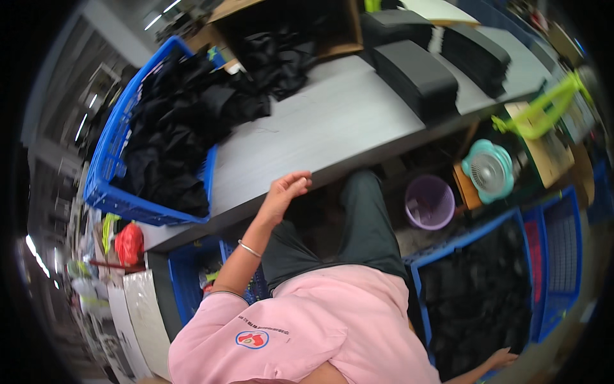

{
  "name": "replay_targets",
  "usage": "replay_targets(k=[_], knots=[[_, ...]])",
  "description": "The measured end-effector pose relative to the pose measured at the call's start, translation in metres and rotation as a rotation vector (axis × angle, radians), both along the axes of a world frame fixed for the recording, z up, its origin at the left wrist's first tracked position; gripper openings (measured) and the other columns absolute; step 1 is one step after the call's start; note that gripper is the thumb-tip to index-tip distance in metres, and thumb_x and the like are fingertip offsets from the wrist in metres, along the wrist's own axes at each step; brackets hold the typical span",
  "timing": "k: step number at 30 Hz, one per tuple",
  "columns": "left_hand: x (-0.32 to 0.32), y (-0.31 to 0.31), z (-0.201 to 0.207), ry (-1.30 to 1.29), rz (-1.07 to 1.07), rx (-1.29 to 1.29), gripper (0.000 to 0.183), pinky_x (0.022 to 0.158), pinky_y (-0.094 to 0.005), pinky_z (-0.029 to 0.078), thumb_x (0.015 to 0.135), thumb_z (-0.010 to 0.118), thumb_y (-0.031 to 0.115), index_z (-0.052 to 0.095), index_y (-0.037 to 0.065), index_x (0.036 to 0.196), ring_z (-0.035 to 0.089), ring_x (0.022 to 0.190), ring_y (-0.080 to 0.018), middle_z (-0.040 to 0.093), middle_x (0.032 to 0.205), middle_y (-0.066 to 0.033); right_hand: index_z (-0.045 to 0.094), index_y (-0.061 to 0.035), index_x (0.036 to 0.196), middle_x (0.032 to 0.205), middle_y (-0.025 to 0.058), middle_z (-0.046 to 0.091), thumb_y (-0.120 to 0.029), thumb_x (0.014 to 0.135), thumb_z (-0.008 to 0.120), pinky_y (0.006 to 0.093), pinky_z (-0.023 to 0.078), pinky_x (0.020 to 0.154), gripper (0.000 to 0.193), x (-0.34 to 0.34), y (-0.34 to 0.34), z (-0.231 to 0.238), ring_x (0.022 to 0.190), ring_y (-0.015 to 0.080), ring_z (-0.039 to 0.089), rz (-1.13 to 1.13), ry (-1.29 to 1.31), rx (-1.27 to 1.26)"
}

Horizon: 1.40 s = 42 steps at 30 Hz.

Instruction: Checking and folding black fabric bags in a factory or warehouse setting.

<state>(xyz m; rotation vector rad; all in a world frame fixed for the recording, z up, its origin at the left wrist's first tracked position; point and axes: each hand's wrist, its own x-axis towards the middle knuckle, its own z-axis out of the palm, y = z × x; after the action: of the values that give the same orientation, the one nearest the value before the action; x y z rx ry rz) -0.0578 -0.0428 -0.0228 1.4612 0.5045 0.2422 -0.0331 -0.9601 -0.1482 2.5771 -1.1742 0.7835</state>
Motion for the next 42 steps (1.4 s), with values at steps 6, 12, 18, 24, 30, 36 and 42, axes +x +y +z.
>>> replay_targets(k=[6,12,18,24,30,36,42], knots=[[0.006,0.164,0.055,-0.185,0.613,1.199,0.050,0.109,-0.0407,0.039,0.084,0.076,0.021,0.061,0.000,0.126,0.049,0.133,-0.0355,0.057,0.136,-0.0215,0.046,0.0025,0.139,0.130,0.0306,0.050,-0.012,0.085,0.073,0.0466,0.038,0.107,0.063,0.132,0.195,-0.056,0.124,0.0457,0.047,0.569,0.109,0.341],[-0.002,0.325,0.158,0.170,1.009,1.479,0.082,0.117,-0.0623,0.013,0.080,0.076,0.048,0.045,0.008,0.145,0.020,0.148,-0.0423,0.031,0.156,-0.0242,0.042,-0.0028,0.145,0.156,0.0252,0.026,-0.001,0.093,0.060,0.0463,0.032,0.114,0.055,0.199,0.469,0.038,0.141,0.0433,0.032,1.258,0.002,0.428],[-0.003,0.427,0.194,0.640,0.875,1.586,0.126,0.111,-0.0741,0.003,0.062,0.078,0.073,0.014,0.026,0.159,-0.001,0.150,-0.0481,0.007,0.165,-0.0216,0.047,0.0012,0.140,0.157,0.0205,0.029,0.007,0.094,0.051,0.0403,0.046,0.101,0.046,0.191,0.599,0.111,0.131,0.0375,0.050,1.600,0.120,0.387],[-0.017,0.462,0.156,0.711,0.864,1.385,0.112,0.100,-0.0601,0.044,0.067,0.085,0.054,0.023,0.029,0.157,0.051,0.128,-0.0457,0.037,0.155,-0.0210,0.052,0.0029,0.134,0.155,0.0228,0.032,0.008,0.092,0.055,0.0402,0.048,0.100,0.042,0.179,0.679,0.114,0.129,0.0380,0.052,1.741,0.207,0.423],[-0.013,0.420,0.095,0.649,0.893,1.296,0.047,0.092,-0.0482,0.052,0.080,0.072,0.030,0.066,0.014,0.124,0.065,0.107,-0.0390,0.068,0.117,-0.0180,0.054,0.0024,0.133,0.153,0.0233,0.034,0.010,0.090,0.057,0.0398,0.047,0.102,0.044,0.176,0.751,0.103,0.128,0.0366,0.053,1.915,0.151,0.495],[-0.027,0.371,0.021,0.808,0.622,1.453,0.029,0.078,-0.0474,0.055,0.076,0.075,0.034,0.070,0.006,0.086,0.068,0.088,-0.0367,0.070,0.088,-0.0153,0.056,-0.0014,0.133,0.150,0.0262,0.037,0.008,0.085,0.065,0.0419,0.051,0.098,0.050,0.158,0.849,0.123,0.129,0.0387,0.052,2.239,0.050,0.590],[-0.019,0.312,0.016,0.543,0.447,1.410,0.026,0.084,-0.0448,0.055,0.077,0.073,0.018,0.071,0.008,0.101,0.065,0.101,-0.0336,0.068,0.108,-0.0135,0.050,-0.0090,0.142,0.156,0.0239,0.028,-0.007,0.077,0.079,0.0493,0.039,0.108,0.071,0.125,0.911,0.149,0.140,0.0411,0.036,2.440,0.077,0.595]])
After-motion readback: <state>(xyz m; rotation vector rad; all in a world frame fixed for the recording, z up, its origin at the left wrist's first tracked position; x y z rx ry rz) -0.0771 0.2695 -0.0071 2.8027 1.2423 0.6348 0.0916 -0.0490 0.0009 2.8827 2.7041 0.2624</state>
